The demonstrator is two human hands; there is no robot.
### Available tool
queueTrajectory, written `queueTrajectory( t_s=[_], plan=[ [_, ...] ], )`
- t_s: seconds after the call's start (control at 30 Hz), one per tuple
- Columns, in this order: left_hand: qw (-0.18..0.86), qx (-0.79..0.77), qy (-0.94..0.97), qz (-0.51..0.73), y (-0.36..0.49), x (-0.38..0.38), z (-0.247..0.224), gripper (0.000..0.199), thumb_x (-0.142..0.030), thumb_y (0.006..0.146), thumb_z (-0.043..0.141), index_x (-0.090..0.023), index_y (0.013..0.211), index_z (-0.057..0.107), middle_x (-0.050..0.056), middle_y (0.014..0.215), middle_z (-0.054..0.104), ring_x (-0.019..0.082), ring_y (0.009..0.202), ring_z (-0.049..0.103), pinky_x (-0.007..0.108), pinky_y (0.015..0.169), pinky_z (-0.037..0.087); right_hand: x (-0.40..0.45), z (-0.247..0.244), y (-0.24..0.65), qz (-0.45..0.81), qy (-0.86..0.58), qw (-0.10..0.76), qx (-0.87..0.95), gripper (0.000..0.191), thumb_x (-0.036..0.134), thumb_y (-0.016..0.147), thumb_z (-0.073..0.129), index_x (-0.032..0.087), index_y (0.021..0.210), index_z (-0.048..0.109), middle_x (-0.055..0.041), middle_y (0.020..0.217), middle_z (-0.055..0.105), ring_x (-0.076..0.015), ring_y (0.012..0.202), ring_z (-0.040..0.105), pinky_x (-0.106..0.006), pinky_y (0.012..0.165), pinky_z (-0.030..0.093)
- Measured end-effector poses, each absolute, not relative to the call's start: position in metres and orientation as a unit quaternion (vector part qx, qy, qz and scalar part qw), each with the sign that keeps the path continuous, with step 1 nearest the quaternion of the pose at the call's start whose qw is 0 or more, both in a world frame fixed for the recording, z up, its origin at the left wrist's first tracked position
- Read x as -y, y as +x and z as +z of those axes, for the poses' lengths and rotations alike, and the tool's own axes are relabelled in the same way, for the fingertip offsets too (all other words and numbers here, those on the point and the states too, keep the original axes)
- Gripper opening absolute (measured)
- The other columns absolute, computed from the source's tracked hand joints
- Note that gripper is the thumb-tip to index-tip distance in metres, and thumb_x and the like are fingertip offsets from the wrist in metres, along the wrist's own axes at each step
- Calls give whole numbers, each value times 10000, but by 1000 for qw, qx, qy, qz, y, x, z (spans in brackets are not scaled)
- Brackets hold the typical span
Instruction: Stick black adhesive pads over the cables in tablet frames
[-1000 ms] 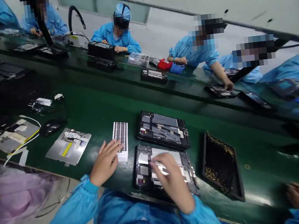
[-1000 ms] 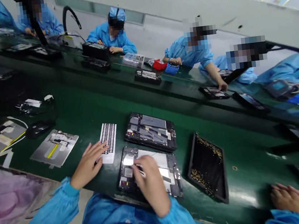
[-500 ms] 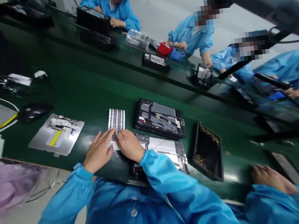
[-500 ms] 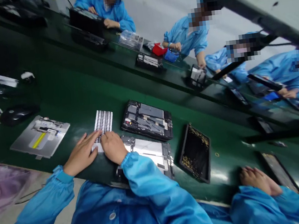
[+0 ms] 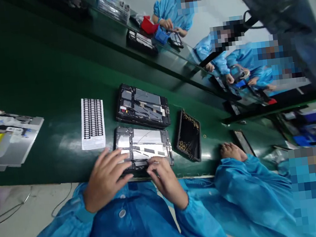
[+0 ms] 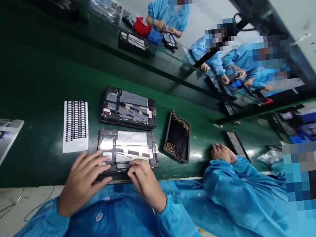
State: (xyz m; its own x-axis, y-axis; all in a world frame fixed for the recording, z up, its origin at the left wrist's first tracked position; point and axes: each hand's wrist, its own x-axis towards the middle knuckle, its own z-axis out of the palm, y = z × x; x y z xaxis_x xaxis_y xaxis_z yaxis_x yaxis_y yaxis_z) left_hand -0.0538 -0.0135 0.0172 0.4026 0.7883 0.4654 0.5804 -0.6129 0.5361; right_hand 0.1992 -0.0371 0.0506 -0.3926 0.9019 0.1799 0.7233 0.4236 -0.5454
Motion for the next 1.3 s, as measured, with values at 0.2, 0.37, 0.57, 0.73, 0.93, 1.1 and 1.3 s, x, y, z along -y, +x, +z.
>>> queueTrajectory(
  t_s=[0.2,0.37,0.57,0.73,0.93,1.1,1.3],
  plan=[
    [185,-392,833,344,-21,13,-5,148,-271,970,582,-196,1096,600,59,1257,685,227,1291,571,481,1186,375,42,35,181,154,-484,232,830,154,96,979,527,197,1090,562,-117,1141,614,-220,1120,572,-390,967,516],
    [214,-388,828,343,-27,10,-5,166,-286,970,588,-204,1113,573,60,1256,686,221,1287,576,495,1169,401,40,32,186,158,-482,229,831,153,100,991,507,195,1099,559,-119,1139,622,-210,1101,592,-380,971,535],
    [187,-408,819,357,-17,18,2,122,-246,947,615,-207,1063,609,56,1272,680,235,1317,553,504,1207,342,43,31,199,162,-494,228,823,160,101,991,504,202,1092,577,-122,1144,619,-213,1127,606,-366,957,542],
    [175,-400,825,359,-7,14,-2,119,-231,949,614,-201,1064,622,43,1184,709,216,1236,606,444,1160,391,40,35,194,151,-493,218,829,141,119,994,515,203,1082,587,-115,1140,630,-212,1095,601,-367,930,538],
    [188,-399,825,354,-9,11,-7,124,-263,949,627,-211,1061,608,31,1176,710,217,1223,610,448,1132,403,36,36,192,140,-492,208,834,121,140,1002,513,199,1059,602,-110,1123,643,-214,1054,603,-361,895,535],
    [188,-399,823,357,-8,12,-5,86,-249,949,622,-212,1026,613,31,1170,715,215,1224,612,446,1128,413,36,34,192,142,-498,189,834,126,167,1016,494,210,1055,606,-105,1129,647,-219,1049,598,-380,894,530],
    [195,-398,822,357,-9,12,-6,46,-247,948,623,-213,978,616,27,1173,714,211,1227,609,443,1134,409,36,34,190,134,-497,185,837,102,159,1015,499,187,1042,593,-107,1112,645,-221,1034,582,-373,877,519]
  ],
)
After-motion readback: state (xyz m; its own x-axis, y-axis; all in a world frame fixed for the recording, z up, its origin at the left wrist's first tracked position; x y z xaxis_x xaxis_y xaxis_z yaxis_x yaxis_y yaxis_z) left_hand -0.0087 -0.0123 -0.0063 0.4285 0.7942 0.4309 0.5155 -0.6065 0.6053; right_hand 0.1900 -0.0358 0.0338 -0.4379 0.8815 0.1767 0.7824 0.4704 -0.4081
